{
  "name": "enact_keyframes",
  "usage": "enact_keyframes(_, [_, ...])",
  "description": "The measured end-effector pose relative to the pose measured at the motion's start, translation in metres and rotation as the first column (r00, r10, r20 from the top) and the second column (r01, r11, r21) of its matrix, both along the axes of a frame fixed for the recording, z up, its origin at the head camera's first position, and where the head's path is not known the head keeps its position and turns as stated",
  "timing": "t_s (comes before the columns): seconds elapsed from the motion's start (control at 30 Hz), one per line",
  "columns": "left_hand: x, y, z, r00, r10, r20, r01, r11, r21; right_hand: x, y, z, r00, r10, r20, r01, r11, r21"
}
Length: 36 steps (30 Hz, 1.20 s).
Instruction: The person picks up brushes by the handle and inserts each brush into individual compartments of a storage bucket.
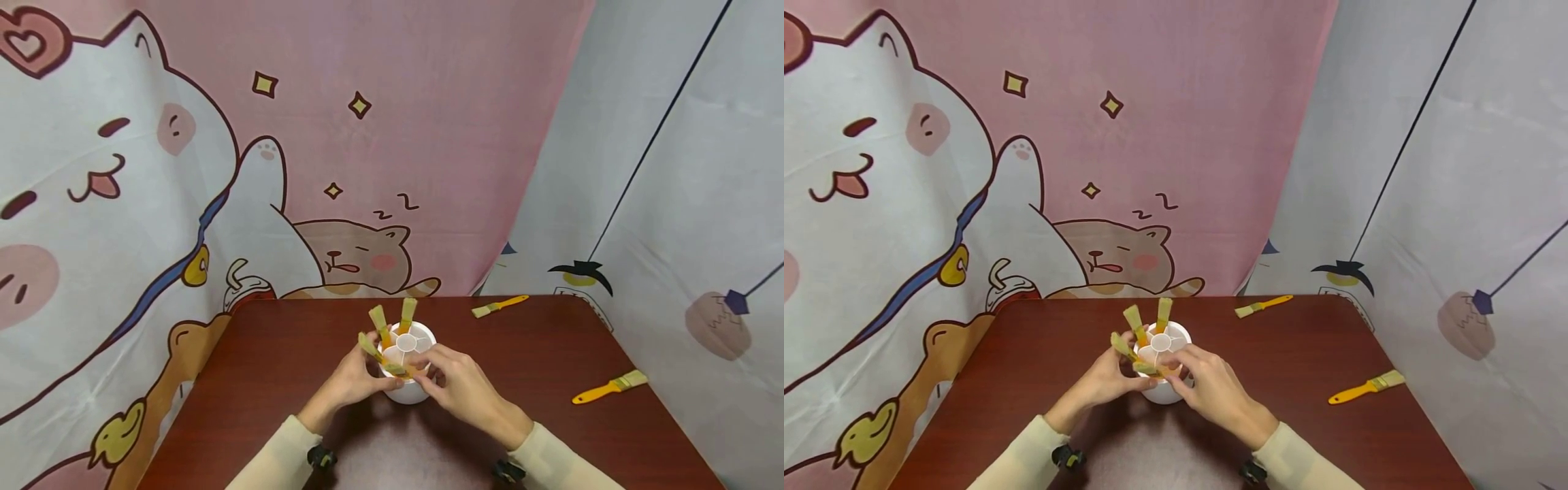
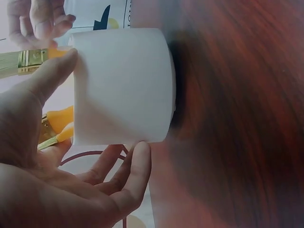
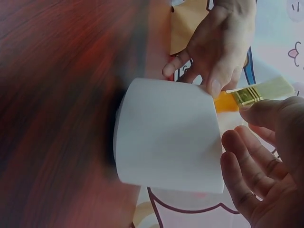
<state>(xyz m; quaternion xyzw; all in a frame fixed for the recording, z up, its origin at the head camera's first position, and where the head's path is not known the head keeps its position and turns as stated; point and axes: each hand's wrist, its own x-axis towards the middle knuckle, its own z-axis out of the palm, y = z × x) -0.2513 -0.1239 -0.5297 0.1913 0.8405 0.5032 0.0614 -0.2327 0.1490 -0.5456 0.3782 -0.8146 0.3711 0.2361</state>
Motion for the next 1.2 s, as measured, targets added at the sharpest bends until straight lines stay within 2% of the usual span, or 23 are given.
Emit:
enact_keyframes(0.1, [-0.002, -0.001, 0.0, 1.0, -0.023, 0.016, 0.022, 0.999, 0.033, 0.0, 0.007, -0.001, 1.0, 0.001, -0.013, -0.001, 1.0, -0.024])
enact_keyframes(0.17, [-0.003, -0.001, 0.001, 0.999, -0.029, 0.023, 0.028, 0.999, 0.046, 0.003, 0.012, 0.004, 1.0, -0.031, -0.001, 0.031, 1.0, -0.002])
enact_keyframes(0.2, [-0.003, -0.001, 0.001, 0.999, -0.029, 0.024, 0.027, 0.998, 0.049, 0.017, 0.01, 0.029, 0.998, -0.06, 0.02, 0.059, 0.998, 0.018])
enact_keyframes(0.4, [0.001, 0.003, 0.002, 1.0, 0.008, -0.007, -0.008, 1.0, 0.002, 0.027, 0.032, 0.041, 0.985, -0.169, 0.023, 0.167, 0.983, 0.077])
enact_keyframes(0.6, [0.016, 0.015, 0.001, 0.99, 0.135, -0.047, -0.138, 0.988, -0.063, 0.028, 0.062, 0.039, 0.96, -0.281, 0.011, 0.279, 0.956, 0.095])
enact_keyframes(0.73, [0.025, 0.025, -0.002, 0.973, 0.222, -0.069, -0.225, 0.973, -0.05, 0.025, 0.084, 0.035, 0.937, -0.35, -0.001, 0.348, 0.931, 0.111])
enact_keyframes(0.87, [0.027, 0.034, -0.002, 0.958, 0.276, -0.076, -0.28, 0.959, -0.044, 0.024, 0.104, 0.033, 0.914, -0.406, -0.004, 0.404, 0.907, 0.119])
enact_keyframes(1.07, [0.025, 0.036, -0.004, 0.948, 0.311, -0.065, -0.314, 0.948, -0.053, 0.027, 0.126, 0.03, 0.881, -0.474, 0.016, 0.467, 0.873, 0.138])
enact_keyframes(1.2, [0.019, 0.029, -0.003, 0.962, 0.257, -0.086, -0.262, 0.964, -0.042, 0.028, 0.144, 0.026, 0.852, -0.523, 0.031, 0.514, 0.845, 0.148])
